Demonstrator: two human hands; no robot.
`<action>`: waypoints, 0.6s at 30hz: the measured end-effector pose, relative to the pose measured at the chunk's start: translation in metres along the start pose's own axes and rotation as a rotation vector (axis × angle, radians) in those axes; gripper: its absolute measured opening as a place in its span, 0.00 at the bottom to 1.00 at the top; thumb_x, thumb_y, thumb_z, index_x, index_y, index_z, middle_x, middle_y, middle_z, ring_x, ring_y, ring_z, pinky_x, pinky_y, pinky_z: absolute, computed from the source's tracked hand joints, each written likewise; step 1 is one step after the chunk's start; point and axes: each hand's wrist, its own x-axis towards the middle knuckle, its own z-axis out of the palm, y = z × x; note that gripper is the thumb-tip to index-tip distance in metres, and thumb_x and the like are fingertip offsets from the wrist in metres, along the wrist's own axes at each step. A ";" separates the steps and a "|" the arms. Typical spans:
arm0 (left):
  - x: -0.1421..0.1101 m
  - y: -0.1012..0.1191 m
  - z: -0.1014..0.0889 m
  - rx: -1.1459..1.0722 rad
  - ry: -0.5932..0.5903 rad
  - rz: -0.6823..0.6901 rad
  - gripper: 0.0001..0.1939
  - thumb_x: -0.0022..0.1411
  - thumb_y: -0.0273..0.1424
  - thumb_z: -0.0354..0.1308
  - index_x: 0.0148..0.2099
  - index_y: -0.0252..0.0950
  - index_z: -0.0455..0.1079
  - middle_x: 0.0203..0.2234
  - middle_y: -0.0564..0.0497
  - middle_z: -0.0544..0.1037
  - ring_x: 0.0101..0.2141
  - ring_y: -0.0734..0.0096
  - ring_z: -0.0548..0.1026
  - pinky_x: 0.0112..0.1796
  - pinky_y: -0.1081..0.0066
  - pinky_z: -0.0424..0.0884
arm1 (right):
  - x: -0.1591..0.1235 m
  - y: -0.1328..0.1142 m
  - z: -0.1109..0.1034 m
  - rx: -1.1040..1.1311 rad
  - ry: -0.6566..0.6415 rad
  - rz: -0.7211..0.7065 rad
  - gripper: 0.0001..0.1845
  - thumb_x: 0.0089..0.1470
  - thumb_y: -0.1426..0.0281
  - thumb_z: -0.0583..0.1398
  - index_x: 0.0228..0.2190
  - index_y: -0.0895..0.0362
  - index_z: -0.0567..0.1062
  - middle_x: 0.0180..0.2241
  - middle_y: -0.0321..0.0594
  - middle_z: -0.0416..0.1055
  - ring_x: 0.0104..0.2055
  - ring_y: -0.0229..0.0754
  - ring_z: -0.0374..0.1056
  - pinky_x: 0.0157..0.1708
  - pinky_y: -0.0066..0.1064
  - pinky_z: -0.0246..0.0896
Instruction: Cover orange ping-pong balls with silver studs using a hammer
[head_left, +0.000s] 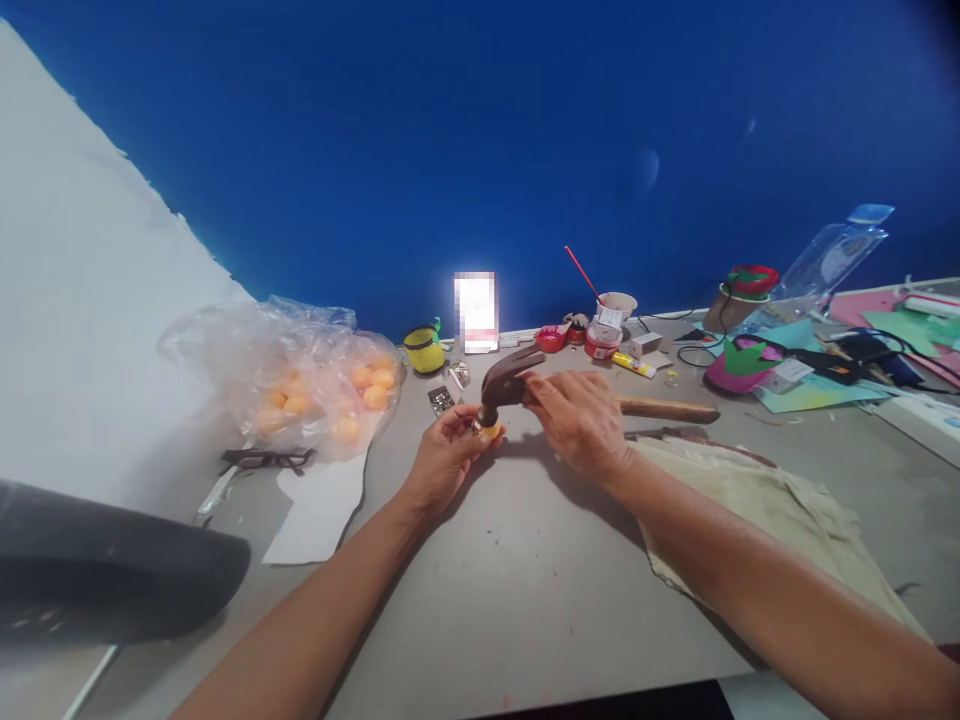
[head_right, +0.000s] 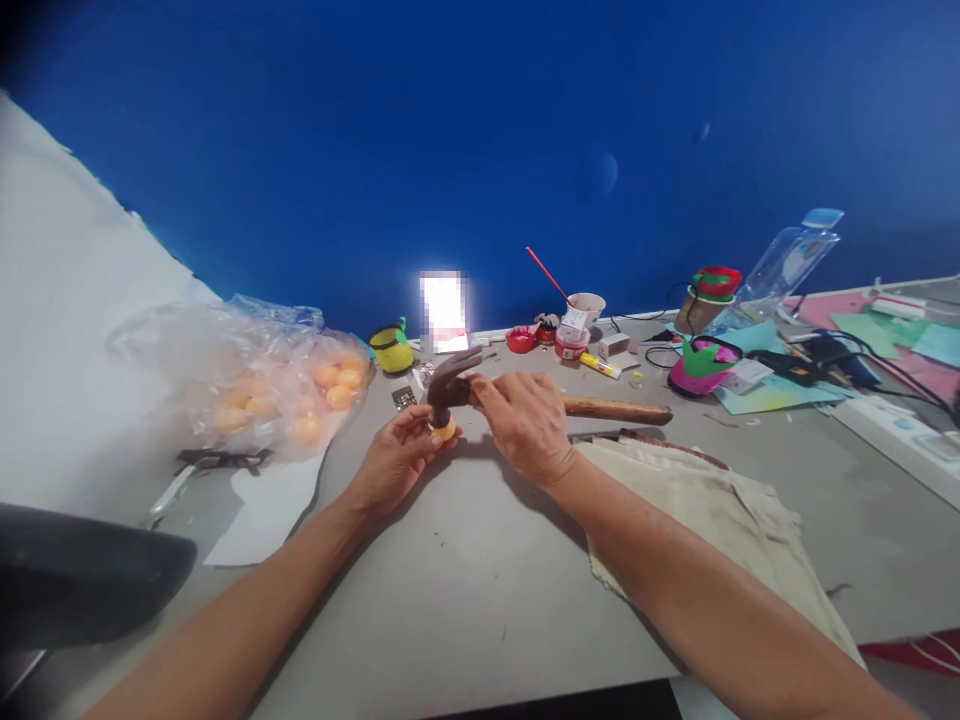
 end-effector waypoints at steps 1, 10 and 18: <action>0.000 0.000 0.000 0.005 -0.001 0.004 0.24 0.46 0.27 0.78 0.45 0.35 0.75 0.41 0.48 0.82 0.42 0.61 0.82 0.50 0.58 0.75 | 0.000 -0.001 0.000 0.010 -0.010 -0.024 0.16 0.72 0.66 0.54 0.53 0.54 0.78 0.34 0.41 0.77 0.36 0.43 0.66 0.39 0.38 0.47; -0.002 0.003 0.001 0.081 -0.011 0.017 0.26 0.47 0.30 0.77 0.49 0.37 0.76 0.41 0.48 0.81 0.34 0.71 0.77 0.32 0.72 0.69 | 0.001 0.002 0.001 -0.011 0.030 0.007 0.18 0.72 0.64 0.54 0.54 0.55 0.77 0.32 0.42 0.76 0.35 0.44 0.65 0.39 0.38 0.47; -0.002 0.003 0.002 0.098 0.022 0.019 0.24 0.45 0.28 0.77 0.47 0.38 0.78 0.34 0.52 0.79 0.33 0.72 0.75 0.34 0.72 0.69 | 0.002 0.004 0.001 -0.010 0.094 0.049 0.17 0.72 0.63 0.54 0.53 0.56 0.78 0.33 0.43 0.76 0.36 0.45 0.66 0.40 0.38 0.48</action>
